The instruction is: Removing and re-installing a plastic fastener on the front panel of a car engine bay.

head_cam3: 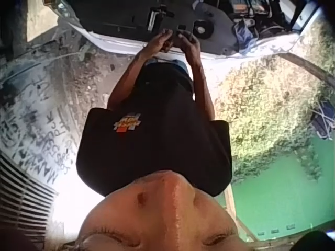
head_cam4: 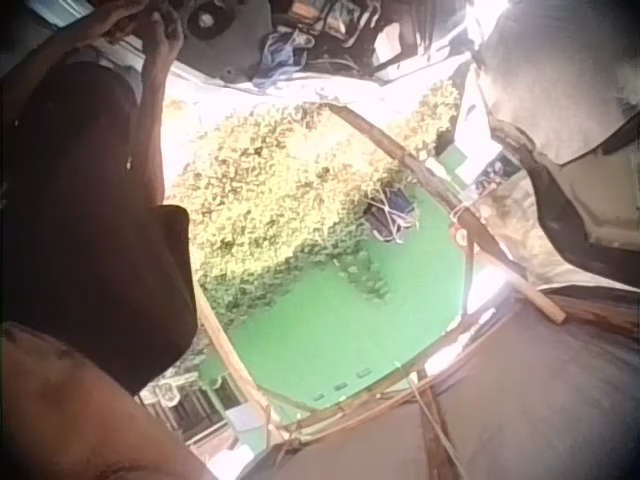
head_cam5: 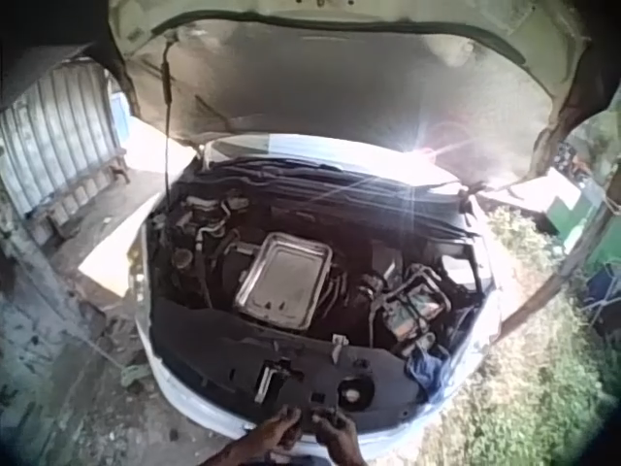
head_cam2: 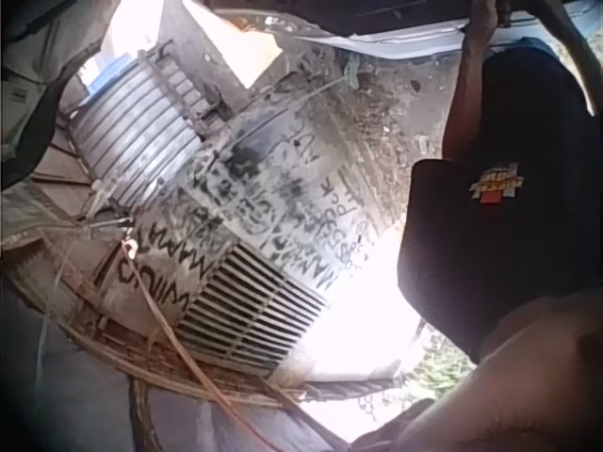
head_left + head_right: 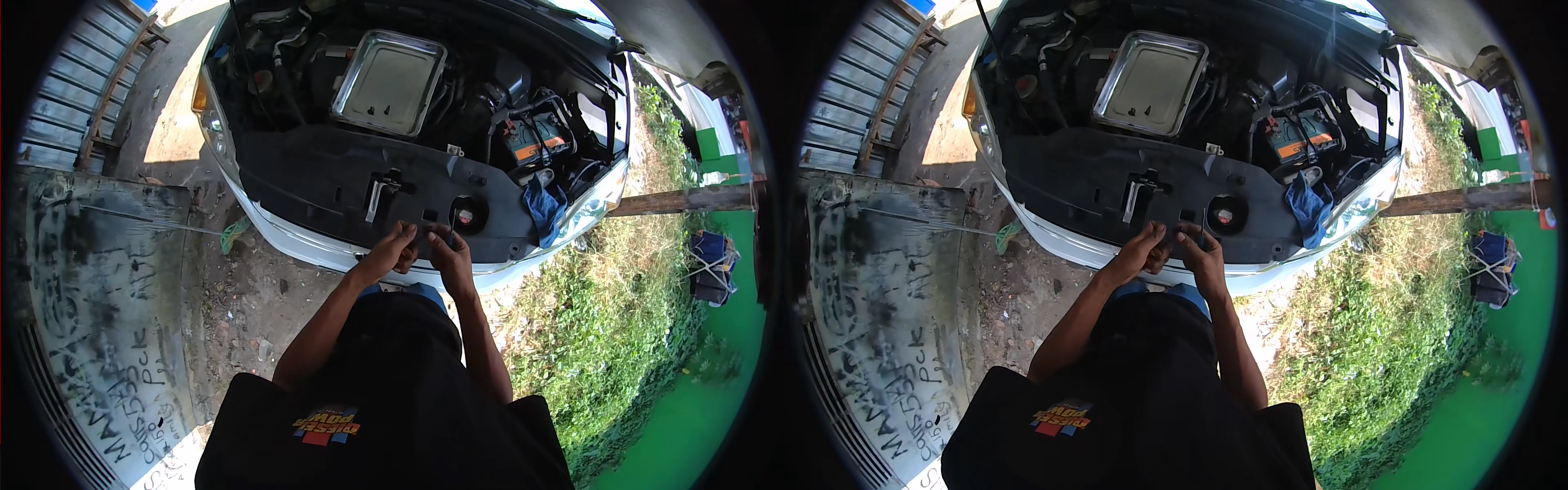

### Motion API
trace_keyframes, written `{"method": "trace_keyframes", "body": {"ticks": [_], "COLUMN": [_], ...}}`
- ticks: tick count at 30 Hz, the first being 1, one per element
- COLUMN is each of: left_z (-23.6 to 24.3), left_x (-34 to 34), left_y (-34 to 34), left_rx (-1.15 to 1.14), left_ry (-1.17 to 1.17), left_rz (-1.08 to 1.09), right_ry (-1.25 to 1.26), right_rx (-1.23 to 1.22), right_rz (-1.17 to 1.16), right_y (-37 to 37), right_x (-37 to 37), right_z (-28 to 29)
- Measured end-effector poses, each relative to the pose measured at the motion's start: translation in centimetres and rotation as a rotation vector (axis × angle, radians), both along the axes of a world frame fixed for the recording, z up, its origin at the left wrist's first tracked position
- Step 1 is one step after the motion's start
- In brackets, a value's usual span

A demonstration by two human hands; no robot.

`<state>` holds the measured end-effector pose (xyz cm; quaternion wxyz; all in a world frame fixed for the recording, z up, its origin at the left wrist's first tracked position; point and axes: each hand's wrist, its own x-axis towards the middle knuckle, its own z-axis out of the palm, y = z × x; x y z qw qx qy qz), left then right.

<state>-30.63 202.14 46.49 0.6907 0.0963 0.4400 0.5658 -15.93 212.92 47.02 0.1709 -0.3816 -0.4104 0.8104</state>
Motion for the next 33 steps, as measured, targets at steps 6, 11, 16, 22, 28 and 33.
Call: {"method": "trace_keyframes", "body": {"ticks": [6, 11, 16, 22, 28, 33], "left_z": [-0.1, 0.1, 0.1, -0.8, -1.3, -3.1], "left_x": [-3.6, -6.8, -8.6, -9.3, -9.5, -10.6], "left_y": [1.1, 1.9, 3.8, 4.5, 5.3, 5.7], "left_rx": [0.042, 0.035, -0.007, -0.148, -0.112, -0.118], "left_ry": [-0.095, -0.143, 0.077, 0.187, 0.132, 0.221], "left_rz": [0.065, 0.037, -0.043, 0.022, 0.169, 0.134], "right_ry": [0.056, 0.062, -0.015, -0.017, -0.143, -0.245], "right_rx": [-0.128, -0.139, -0.010, 0.048, 0.352, 0.309], "right_rz": [-0.167, -0.194, -0.180, -0.257, -0.193, -0.129], "right_y": [-1.5, -2.5, -1.9, -2.0, -1.3, -0.7], "right_x": [-4.8, -6.7, -8.4, -10.8, -12.3, -13.2], "right_z": [1.2, 0.4, -1.0, 0.9, -1.7, -0.9]}}
